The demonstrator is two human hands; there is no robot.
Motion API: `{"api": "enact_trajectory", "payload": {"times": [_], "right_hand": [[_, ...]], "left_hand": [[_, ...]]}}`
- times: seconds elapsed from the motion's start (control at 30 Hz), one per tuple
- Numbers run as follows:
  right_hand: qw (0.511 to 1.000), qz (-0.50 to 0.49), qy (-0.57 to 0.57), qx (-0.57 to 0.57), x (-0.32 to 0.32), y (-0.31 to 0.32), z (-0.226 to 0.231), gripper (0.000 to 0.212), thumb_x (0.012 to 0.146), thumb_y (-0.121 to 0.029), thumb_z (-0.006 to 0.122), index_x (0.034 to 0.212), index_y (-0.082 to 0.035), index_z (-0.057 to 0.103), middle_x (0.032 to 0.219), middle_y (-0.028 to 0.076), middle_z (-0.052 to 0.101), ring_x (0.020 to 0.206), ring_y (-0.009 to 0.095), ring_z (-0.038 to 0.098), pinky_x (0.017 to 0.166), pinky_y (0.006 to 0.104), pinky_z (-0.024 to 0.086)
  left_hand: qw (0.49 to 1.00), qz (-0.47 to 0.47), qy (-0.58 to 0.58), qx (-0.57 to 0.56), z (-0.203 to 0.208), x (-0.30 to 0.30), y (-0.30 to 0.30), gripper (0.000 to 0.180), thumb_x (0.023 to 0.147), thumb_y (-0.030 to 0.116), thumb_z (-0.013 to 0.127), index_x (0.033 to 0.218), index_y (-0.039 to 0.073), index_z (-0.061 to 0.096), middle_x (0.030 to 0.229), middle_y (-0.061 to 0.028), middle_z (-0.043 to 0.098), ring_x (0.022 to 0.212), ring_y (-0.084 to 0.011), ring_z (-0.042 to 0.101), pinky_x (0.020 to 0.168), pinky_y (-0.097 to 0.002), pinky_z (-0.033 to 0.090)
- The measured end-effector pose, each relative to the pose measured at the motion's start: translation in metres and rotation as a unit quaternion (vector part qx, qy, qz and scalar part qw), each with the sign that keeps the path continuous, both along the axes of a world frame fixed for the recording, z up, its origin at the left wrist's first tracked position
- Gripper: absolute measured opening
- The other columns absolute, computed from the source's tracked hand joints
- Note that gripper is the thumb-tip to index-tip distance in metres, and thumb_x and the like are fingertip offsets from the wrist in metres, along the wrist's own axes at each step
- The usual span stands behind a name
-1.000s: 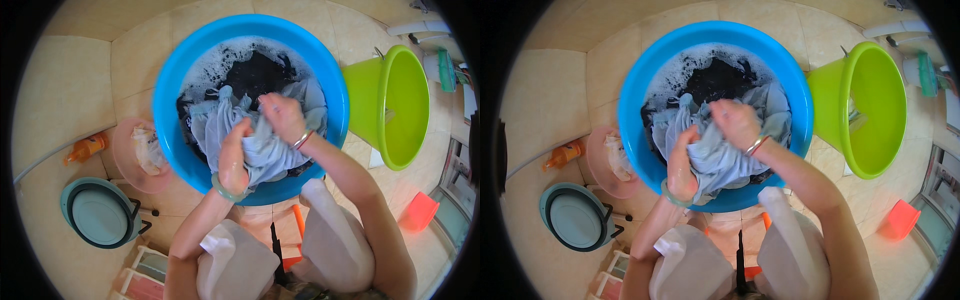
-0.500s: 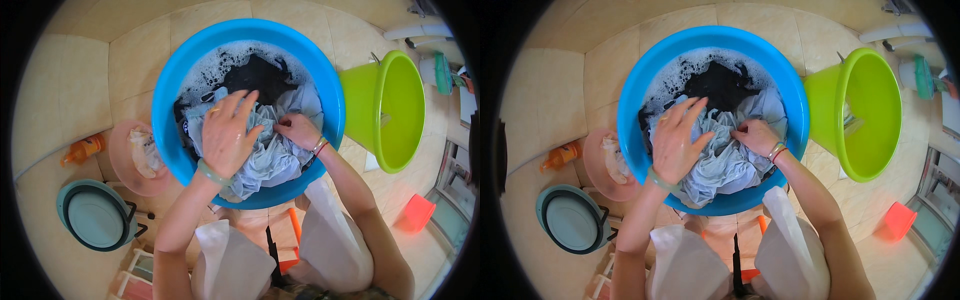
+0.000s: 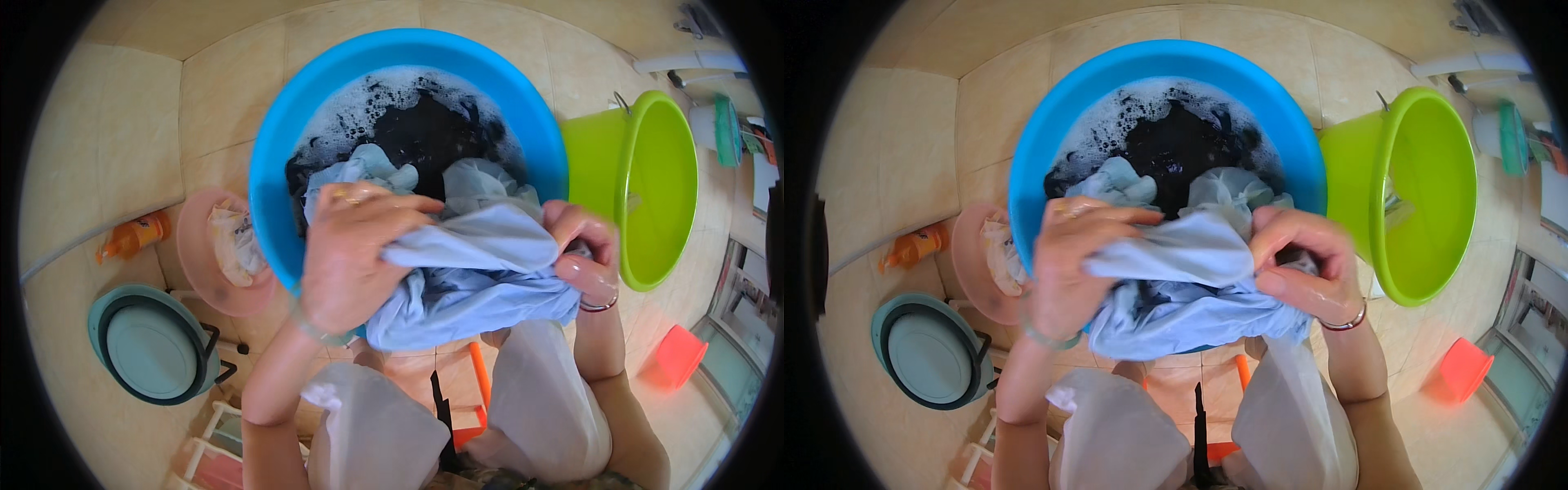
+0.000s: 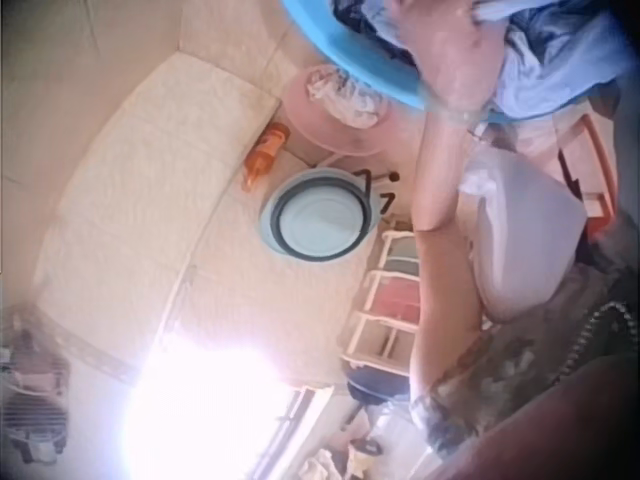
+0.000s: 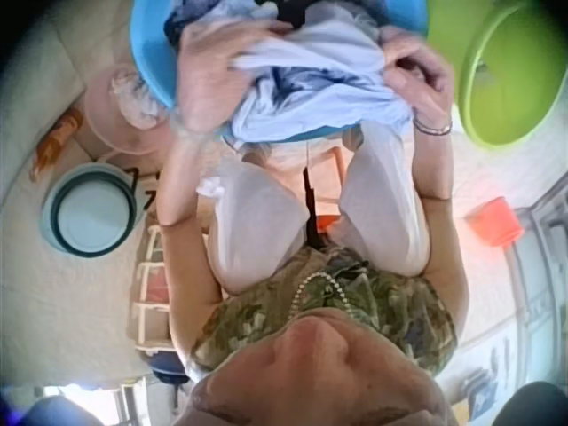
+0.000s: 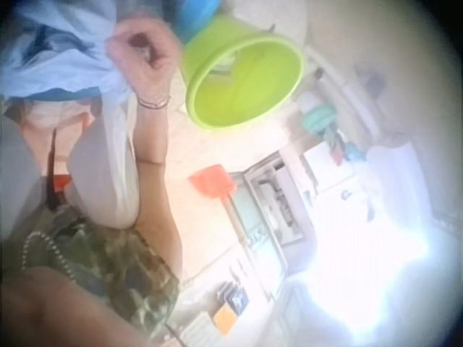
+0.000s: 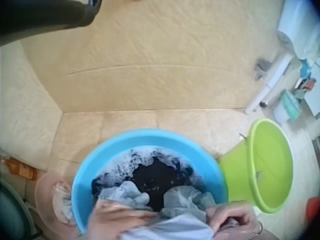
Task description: The person is hand-washing clothes in a blue basin filled with soapy water. They repeatedly submerge, agitate, and wring out a light-colored garment and other dark items. The person occasionally lifts the clothes to inspect them before returning them to the basin.
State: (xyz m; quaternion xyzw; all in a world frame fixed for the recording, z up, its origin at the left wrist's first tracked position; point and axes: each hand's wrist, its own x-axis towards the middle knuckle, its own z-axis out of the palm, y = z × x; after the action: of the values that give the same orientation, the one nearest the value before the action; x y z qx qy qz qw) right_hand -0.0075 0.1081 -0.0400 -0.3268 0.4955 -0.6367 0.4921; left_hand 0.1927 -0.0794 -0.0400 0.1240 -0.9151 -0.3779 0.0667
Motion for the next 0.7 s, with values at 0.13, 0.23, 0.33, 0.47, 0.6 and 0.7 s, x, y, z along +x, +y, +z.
{"api": "enact_trajectory", "payload": {"times": [0.13, 0.23, 0.33, 0.47, 0.6, 0.7], "right_hand": [[0.993, 0.051, 0.094, 0.057, -0.017, -0.014, -0.002, 0.083, 0.065, -0.012, 0.085, 0.137, -0.005, 0.044, 0.078, -0.001, 0.046, 0.07, 0.008, 0.041, 0.063, 0.0214, 0.033], [0.951, 0.07, 0.257, 0.156, -0.007, -0.017, -0.048, 0.1, 0.059, -0.024, 0.088, 0.144, -0.015, 0.037, 0.089, 0.003, 0.051, 0.078, 0.015, 0.049, 0.074, 0.0249, 0.042], [0.825, 0.1, 0.53, 0.167, -0.005, -0.027, -0.062, 0.073, 0.063, -0.028, 0.083, 0.128, -0.015, 0.052, 0.12, 0.008, 0.056, 0.106, 0.03, 0.053, 0.088, 0.0366, 0.044], [0.897, 0.016, 0.441, 0.024, -0.022, -0.034, -0.072, 0.041, 0.072, -0.013, 0.069, 0.11, -0.009, 0.055, 0.125, 0.011, 0.054, 0.118, 0.028, 0.05, 0.092, 0.0375, 0.043], [0.986, -0.157, -0.054, 0.017, -0.023, -0.038, -0.077, 0.039, 0.075, -0.008, 0.062, 0.113, -0.005, 0.053, 0.116, 0.009, 0.057, 0.105, 0.02, 0.056, 0.088, 0.0305, 0.045], [0.977, -0.153, 0.097, 0.116, -0.003, -0.064, -0.088, 0.054, 0.076, -0.009, 0.061, 0.128, -0.007, 0.047, 0.109, 0.008, 0.057, 0.095, 0.02, 0.058, 0.084, 0.0302, 0.047]], "left_hand": [[0.953, 0.126, 0.19, 0.2, 0.037, 0.015, -0.001, 0.019, 0.086, 0.019, 0.055, 0.094, 0.002, 0.06, 0.1, -0.0269, 0.067, 0.086, -0.0277, 0.058, 0.082, -0.0378, 0.041], [0.921, 0.121, 0.237, 0.285, 0.048, 0.014, 0.01, 0.026, 0.079, 0.026, 0.059, 0.084, 0.0, 0.058, 0.098, -0.0253, 0.068, 0.076, -0.0273, 0.06, 0.076, -0.0366, 0.044], [0.902, 0.116, 0.23, 0.348, 0.042, 0.02, 0.012, 0.036, 0.075, 0.034, 0.063, 0.086, 0.0, 0.057, 0.098, -0.0255, 0.067, 0.074, -0.0285, 0.061, 0.075, -0.0363, 0.047], [0.861, 0.133, 0.265, 0.413, 0.007, 0.024, 0.003, 0.037, 0.078, 0.035, 0.063, 0.092, 0.001, 0.058, 0.103, -0.0243, 0.066, 0.081, -0.0283, 0.062, 0.078, -0.0364, 0.048], [0.807, 0.371, 0.27, 0.373, -0.076, 0.028, -0.012, 0.035, 0.09, 0.032, 0.055, 0.111, 0.004, 0.058, 0.119, -0.017, 0.059, 0.108, -0.0274, 0.055, 0.094, -0.0358, 0.043], [0.508, 0.338, 0.265, 0.747, -0.08, -0.032, 0.012, 0.041, 0.095, 0.039, 0.05, 0.114, 0.005, 0.058, 0.116, -0.0121, 0.059, 0.111, -0.023, 0.054, 0.095, -0.0347, 0.042]]}}
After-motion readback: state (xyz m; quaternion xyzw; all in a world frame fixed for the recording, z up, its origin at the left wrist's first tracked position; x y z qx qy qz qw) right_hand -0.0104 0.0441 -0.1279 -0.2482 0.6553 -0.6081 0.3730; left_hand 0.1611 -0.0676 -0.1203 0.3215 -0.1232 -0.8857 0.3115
